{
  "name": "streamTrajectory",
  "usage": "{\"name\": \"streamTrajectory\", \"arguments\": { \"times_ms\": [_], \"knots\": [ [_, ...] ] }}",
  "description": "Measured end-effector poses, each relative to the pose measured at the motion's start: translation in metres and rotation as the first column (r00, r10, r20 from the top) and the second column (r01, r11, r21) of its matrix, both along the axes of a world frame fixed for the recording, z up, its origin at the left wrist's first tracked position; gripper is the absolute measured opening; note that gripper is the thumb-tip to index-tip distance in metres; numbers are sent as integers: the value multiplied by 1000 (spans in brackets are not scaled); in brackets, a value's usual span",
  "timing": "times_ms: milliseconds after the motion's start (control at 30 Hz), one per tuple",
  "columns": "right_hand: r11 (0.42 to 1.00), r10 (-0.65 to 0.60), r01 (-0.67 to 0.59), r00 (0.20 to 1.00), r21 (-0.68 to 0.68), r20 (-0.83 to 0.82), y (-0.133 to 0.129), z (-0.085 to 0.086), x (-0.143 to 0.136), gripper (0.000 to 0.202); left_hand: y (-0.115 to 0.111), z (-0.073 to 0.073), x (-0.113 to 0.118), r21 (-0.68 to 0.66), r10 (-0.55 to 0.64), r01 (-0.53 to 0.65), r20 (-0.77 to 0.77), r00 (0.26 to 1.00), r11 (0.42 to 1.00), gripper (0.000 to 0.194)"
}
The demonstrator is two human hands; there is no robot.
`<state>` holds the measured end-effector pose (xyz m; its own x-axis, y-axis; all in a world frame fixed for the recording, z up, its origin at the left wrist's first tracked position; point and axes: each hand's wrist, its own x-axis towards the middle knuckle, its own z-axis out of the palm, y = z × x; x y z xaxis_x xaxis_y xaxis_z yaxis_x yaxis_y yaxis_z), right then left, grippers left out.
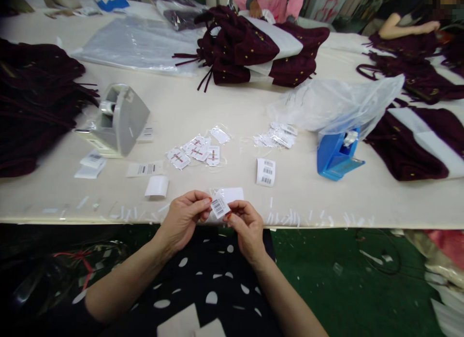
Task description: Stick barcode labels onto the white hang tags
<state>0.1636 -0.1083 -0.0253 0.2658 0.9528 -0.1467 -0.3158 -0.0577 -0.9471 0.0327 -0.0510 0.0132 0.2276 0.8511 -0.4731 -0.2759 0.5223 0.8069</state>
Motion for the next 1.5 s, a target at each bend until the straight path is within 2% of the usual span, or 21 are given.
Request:
{"name": "streamTrajectory", "arguments": {
  "times_ms": [167,233,300,333,400,467,500,567,600,700,1033,1500],
  "knots": [
    [986,-111,113,994,-126,23,5,1,-3,20,-10,-10,-1,81,-46,53,-86,995,995,24],
    [984,-112,118,992,-131,55,12,0,9,21,-9,-14,-7,210,-10,60,-231,973,976,33],
    [986,-64,80,992,-143,113,21,0,25,21,-4,-20,-14,416,51,153,-441,896,897,35],
    [987,-17,41,989,-158,148,26,0,34,22,-1,-25,-17,518,81,254,-539,839,817,32],
    [976,114,-68,969,-206,221,36,2,47,23,7,-36,-20,644,139,500,-682,718,580,25],
    [952,240,-167,927,-257,287,46,5,55,25,14,-47,-20,645,190,693,-761,620,322,26],
    [938,292,-205,903,-279,317,50,6,56,25,16,-52,-19,614,218,758,-788,575,220,27],
    [921,350,-242,858,-306,376,56,7,55,25,20,-60,-17,531,260,843,-829,495,89,30],
    [915,367,-250,839,-316,402,59,6,54,24,21,-62,-17,497,274,866,-842,465,56,29],
    [899,408,-262,792,-350,454,63,4,52,22,21,-66,-16,459,296,887,-855,427,48,25],
    [874,463,-281,728,-395,506,69,2,51,19,21,-64,-17,466,284,880,-859,426,89,23],
    [848,518,-281,621,-449,589,75,-2,52,18,21,-62,-16,432,300,897,-872,387,97,23]
  ]
}}
